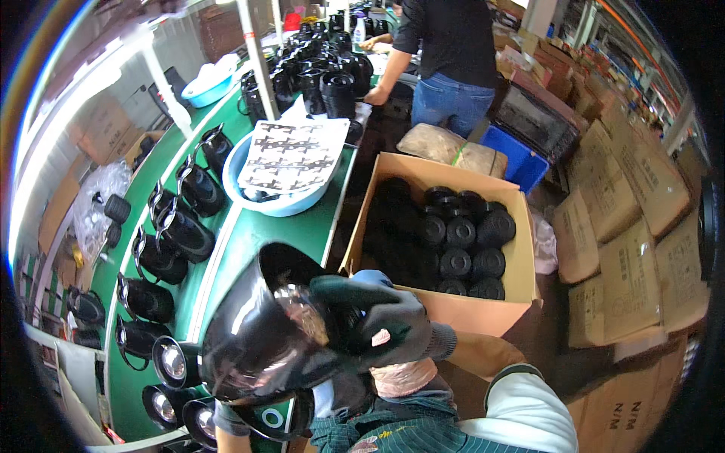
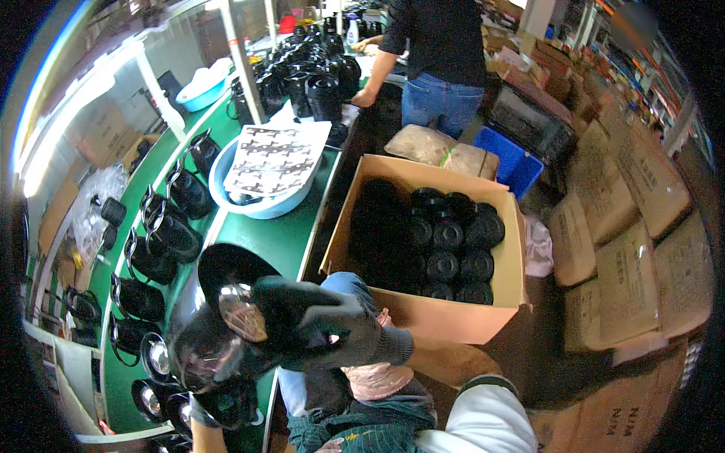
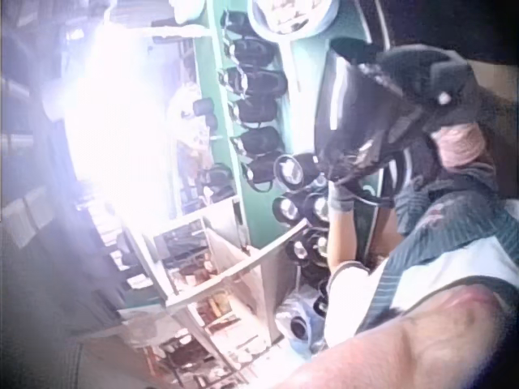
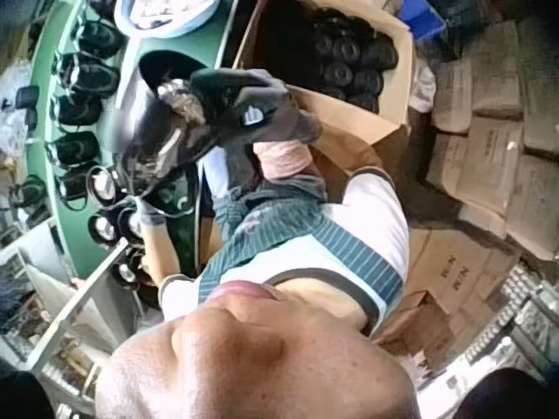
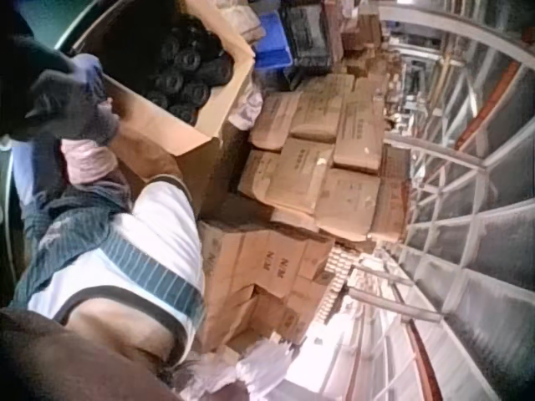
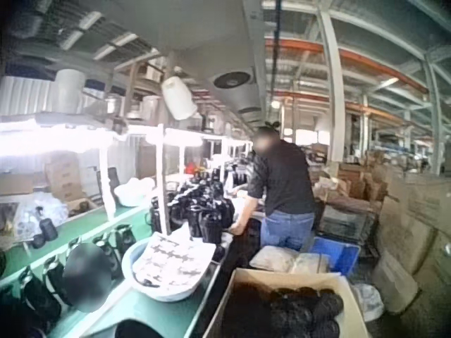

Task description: The person assembles black kettles by attaching lids and tightening them with a wrench. They pick up kettle bodies and lids from a box, fit the lids onto the bodies, and use a wrench to secure them before placing the finished kettles on a green table.

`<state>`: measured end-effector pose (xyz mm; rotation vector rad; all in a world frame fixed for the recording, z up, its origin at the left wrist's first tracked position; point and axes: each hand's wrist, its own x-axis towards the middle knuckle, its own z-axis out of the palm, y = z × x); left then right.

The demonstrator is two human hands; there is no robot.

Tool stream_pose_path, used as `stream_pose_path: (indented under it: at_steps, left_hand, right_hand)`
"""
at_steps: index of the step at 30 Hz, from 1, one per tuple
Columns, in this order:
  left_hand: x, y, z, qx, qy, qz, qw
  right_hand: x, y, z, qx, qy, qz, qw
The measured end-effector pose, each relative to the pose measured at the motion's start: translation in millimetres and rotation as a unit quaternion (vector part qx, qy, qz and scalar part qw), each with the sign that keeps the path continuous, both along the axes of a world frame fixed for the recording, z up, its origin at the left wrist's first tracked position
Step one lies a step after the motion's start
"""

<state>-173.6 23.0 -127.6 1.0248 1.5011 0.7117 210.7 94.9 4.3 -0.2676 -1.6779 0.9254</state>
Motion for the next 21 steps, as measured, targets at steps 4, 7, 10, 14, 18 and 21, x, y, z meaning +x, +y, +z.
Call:
stream_pose_path:
  at_steps: [4, 7, 10, 14, 18, 21]
  left_hand:
    - [53, 6, -22, -0.009, -0.007, -0.031, 0.999]
    - [78, -3, -30, -0.028, 0.012, -0.039, 0.999]
    - [93, -18, -34, -0.053, 0.039, -0.046, 0.997]
    - [109, -14, -41, -0.070, 0.065, -0.058, 0.994]
    - [121, 18, -50, -0.057, 0.083, -0.051, 0.994]
    - [129, 53, -52, -0.026, 0.097, -0.044, 0.994]
  right_hand:
    - [12, -55, -55, -0.332, 0.171, 0.161, 0.913]
    - [20, -51, -64, 0.099, 0.009, -0.008, 0.995]
    - [27, -68, -62, 0.129, -0.084, -0.002, 0.988]
    - [42, -49, -68, 0.075, -0.041, -0.001, 0.996]
    - [81, 36, -94, -0.206, -0.220, -0.150, 0.942]
    - [159, 103, -234, -0.318, -0.269, -0.307, 0.856]
